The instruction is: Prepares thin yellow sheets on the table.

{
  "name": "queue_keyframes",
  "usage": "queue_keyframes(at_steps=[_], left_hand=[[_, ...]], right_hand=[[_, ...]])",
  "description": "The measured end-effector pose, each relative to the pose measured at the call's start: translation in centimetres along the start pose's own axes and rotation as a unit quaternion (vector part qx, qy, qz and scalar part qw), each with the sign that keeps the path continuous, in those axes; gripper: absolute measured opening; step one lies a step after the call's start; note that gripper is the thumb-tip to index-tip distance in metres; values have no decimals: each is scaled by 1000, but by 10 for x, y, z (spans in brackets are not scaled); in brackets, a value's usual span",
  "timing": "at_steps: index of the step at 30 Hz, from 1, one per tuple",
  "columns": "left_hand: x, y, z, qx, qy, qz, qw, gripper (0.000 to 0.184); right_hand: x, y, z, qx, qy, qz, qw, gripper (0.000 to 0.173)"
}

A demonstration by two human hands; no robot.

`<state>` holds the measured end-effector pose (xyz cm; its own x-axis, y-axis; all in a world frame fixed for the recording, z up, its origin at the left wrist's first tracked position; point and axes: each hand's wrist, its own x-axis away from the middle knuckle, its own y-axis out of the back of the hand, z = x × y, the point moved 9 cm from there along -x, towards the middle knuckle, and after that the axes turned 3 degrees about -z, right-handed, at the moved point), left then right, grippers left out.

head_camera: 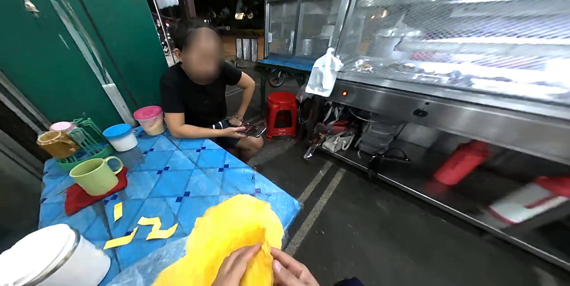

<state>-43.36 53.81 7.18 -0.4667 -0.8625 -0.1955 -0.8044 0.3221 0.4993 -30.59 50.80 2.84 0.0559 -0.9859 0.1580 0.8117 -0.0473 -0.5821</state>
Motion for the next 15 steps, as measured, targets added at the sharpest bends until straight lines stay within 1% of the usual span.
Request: queue_keyframes(at_steps=[5,8,15], left_hand=[[3,0,-7,32,-14,-6,999,73],[6,-3,-3,61,-16,-6,998,68],[18,4,-9,60,-28,-29,997,54]], right_hand=[[5,-3,4,-25,12,28,999,48],[7,-1,1,-32,10,20,999,47],[20,-10,-4,-71,-6,-5,997,44]])
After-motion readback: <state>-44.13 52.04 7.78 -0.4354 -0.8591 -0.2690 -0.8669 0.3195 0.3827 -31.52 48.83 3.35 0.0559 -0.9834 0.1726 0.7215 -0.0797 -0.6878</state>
